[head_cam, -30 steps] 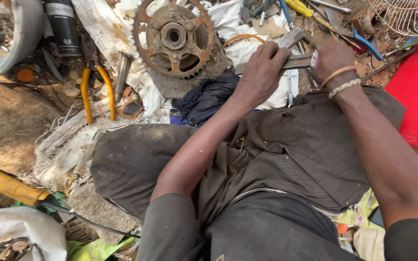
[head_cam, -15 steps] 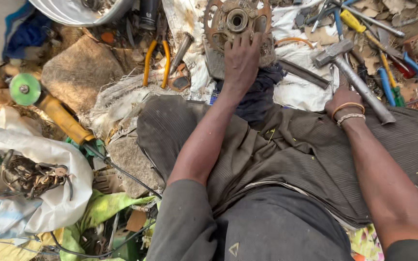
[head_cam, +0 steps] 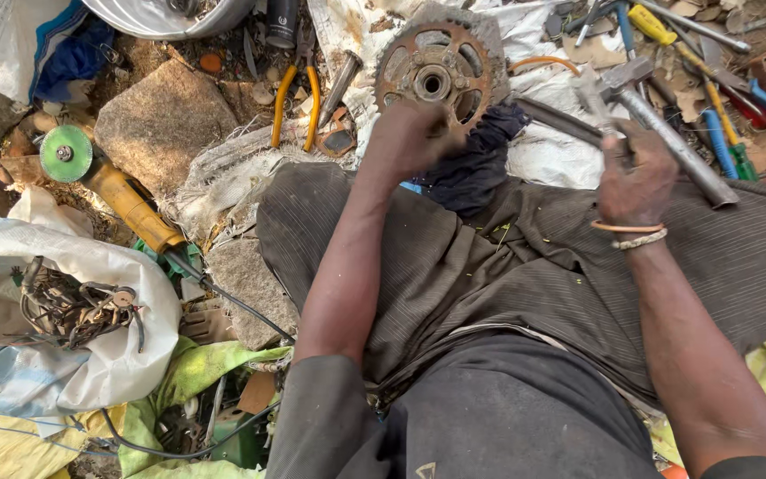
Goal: The person sits on the ground and uses a hammer and wrench to strike and adjust a rusty mechanical gear. They repeatedly hit the gear with the hammer and use the wrench to turn or loosen parts of the gear assembly.
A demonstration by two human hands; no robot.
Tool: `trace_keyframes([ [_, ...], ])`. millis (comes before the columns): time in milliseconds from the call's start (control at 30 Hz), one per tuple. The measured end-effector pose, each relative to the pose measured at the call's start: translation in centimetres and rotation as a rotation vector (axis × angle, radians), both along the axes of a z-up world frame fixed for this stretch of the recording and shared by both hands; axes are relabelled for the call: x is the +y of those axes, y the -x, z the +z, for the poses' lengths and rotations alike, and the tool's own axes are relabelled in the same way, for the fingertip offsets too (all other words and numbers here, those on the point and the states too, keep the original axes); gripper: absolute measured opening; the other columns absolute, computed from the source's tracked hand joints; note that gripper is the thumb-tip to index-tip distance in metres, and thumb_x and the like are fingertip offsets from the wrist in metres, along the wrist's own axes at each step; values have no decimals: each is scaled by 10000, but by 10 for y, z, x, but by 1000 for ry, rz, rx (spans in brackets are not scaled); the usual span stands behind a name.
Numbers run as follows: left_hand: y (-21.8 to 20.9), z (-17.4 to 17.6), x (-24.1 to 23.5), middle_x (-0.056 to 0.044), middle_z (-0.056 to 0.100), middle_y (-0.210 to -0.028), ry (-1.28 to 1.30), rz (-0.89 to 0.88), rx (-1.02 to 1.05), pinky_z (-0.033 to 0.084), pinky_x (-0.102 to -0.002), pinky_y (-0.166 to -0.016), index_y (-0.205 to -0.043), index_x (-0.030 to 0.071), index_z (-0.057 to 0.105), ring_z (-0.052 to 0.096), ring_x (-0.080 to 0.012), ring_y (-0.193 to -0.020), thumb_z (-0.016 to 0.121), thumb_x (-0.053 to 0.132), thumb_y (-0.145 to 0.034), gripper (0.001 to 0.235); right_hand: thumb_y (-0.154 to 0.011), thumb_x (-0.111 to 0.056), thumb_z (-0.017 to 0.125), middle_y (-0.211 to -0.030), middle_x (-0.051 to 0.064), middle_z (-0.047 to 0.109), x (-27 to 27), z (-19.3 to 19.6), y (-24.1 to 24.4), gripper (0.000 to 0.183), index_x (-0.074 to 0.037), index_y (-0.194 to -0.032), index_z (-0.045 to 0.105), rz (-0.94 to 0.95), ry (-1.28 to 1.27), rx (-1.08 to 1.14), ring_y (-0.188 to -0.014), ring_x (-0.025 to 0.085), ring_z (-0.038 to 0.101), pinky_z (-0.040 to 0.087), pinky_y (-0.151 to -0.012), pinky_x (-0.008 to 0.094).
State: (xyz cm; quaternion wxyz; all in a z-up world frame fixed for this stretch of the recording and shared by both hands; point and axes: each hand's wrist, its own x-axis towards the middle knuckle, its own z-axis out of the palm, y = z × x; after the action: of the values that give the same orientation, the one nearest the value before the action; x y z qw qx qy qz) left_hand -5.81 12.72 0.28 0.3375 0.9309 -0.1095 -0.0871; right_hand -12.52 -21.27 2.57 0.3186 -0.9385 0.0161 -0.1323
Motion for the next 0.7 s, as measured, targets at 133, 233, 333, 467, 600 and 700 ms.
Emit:
trace_keyframes([
  [133,-41,-21,14,-165,672,-1240,30,375,-397,411,-570,-1145,-1336,91,591,598,-356,-1235,720,410,-994,484,-1025,-148,702,-975,29,742,69,5,-4,256,-63,-1260,759,-69,-372,279,-655,96,511,398,-528,278],
  [233,-65,-39,14,-209,571,-1360,70,558,-192,411,-553,-1072,-1371,55,571,476,-400,-1306,657,479,-945,608,-1038,-139,741,-964,38,733,104,-6,-10,256,-15,-1262,752,47,-418,210,-778,65,573,477,-685,226],
  [333,-71,-52,4,-186,544,-1365,60,611,16,420,-537,-1069,-1380,87,579,461,-368,-1324,576,575,-976,633,-1030,-144,732,-976,23,725,120,-18,-15,255,-13,-1248,744,9,-483,213,-831,56,597,492,-737,230],
  [467,-70,-55,-5,-162,607,-1269,39,640,63,519,-470,-957,-1355,126,605,600,-312,-1200,514,551,-995,564,-1043,-150,735,-1028,43,740,131,-22,-13,265,-13,-1270,731,8,-467,137,-888,81,610,523,-801,249],
  [600,-68,-53,-4,-121,743,-1050,113,648,-40,551,-481,-845,-1297,120,627,733,-283,-994,529,529,-996,516,-1042,-256,685,-922,132,734,153,-20,1,357,-135,-1377,696,-196,-281,483,-809,215,652,514,-700,350],
  [700,-70,-55,-2,-116,772,-924,157,645,-50,574,-466,-768,-1251,118,654,769,-289,-871,552,527,-974,504,-1094,-227,687,-1234,183,756,162,-20,3,338,-93,-1403,667,48,-87,104,-1095,303,745,588,-892,388],
])
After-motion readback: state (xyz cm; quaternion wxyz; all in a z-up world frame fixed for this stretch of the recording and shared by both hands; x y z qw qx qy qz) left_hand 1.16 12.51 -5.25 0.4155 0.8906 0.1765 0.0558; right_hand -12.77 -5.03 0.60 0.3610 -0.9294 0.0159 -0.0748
